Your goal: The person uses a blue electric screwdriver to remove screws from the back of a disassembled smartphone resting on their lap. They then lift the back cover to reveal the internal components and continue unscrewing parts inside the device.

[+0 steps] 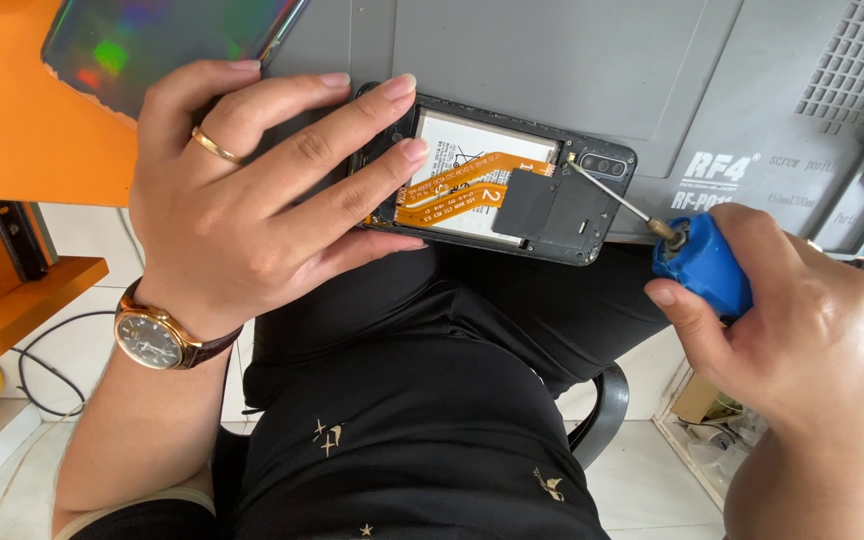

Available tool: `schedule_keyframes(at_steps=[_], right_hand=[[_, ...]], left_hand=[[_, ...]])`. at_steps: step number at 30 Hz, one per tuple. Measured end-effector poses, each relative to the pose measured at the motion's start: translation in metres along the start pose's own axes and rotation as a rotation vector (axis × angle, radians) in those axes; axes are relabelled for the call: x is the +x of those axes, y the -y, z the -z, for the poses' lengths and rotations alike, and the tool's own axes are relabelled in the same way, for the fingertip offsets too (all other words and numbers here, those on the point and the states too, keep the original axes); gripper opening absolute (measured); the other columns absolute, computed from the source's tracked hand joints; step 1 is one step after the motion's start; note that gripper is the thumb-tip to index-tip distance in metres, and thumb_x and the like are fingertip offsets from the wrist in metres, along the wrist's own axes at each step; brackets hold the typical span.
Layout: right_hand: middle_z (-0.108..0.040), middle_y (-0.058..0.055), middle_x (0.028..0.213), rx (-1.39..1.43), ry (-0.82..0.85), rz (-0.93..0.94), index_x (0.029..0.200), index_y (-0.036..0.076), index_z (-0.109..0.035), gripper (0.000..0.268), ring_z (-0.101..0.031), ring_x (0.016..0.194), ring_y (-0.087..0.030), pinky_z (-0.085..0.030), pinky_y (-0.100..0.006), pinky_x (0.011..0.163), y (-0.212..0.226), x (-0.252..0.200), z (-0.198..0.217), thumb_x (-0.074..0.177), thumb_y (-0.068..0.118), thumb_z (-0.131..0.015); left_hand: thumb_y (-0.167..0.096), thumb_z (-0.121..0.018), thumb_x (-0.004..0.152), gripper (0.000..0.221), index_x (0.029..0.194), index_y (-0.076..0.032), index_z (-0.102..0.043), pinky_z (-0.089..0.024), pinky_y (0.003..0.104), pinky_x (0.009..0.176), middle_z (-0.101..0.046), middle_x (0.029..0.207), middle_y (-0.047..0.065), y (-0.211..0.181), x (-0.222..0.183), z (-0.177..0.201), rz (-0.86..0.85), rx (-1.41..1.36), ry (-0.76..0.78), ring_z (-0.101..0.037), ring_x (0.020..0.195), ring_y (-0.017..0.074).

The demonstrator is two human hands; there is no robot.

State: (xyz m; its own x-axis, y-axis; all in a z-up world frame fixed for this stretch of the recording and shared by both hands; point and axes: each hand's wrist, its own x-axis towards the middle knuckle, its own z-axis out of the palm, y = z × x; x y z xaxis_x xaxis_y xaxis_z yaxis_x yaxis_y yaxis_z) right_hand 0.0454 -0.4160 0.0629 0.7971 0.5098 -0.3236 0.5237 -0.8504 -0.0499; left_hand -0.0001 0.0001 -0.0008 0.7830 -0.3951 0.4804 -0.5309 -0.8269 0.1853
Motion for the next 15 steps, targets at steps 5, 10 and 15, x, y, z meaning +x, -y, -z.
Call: schedule_keyframes(at_steps=[5,10,15], right_hand=[[-0.057,-0.006,0.074,0.017,-0.006,0.023,0.133,0.003,-0.074,0.066,-0.064,0.066,-0.025,-0.044,-0.039,0.054,-0.0018,-0.0004,-0.0009,0.109,0.063,-0.061],[-0.058,-0.006,0.075,0.018,0.024,-0.001,0.132,0.005,-0.073,0.064,-0.065,0.067,-0.026,-0.044,-0.039,0.054,0.0012,0.0008,0.0026,0.108,0.063,-0.06],[-0.059,-0.006,0.075,0.016,0.022,0.004,0.132,0.005,-0.073,0.063,-0.065,0.068,-0.027,-0.044,-0.039,0.054,0.0013,0.0002,0.0025,0.108,0.062,-0.061]], left_hand=[[-0.062,-0.059,0.125,0.051,0.13,-0.022,-0.089,-0.048,0.043,0.108,-0.085,0.143,0.001,0.0004,-0.0008,-0.0001,-0.003,-0.005,0.001,-0.077,0.122,0.0262],[-0.062,-0.059,0.124,0.051,0.13,-0.021,-0.089,-0.049,0.044,0.107,-0.085,0.143,0.001,0.0,-0.0001,0.0006,-0.001,-0.004,0.002,-0.077,0.121,0.0262],[-0.062,-0.057,0.124,0.052,0.129,-0.021,-0.089,-0.049,0.043,0.107,-0.085,0.143,0.001,0.0,-0.0001,0.0005,0.002,-0.006,0.0,-0.077,0.121,0.0261]])
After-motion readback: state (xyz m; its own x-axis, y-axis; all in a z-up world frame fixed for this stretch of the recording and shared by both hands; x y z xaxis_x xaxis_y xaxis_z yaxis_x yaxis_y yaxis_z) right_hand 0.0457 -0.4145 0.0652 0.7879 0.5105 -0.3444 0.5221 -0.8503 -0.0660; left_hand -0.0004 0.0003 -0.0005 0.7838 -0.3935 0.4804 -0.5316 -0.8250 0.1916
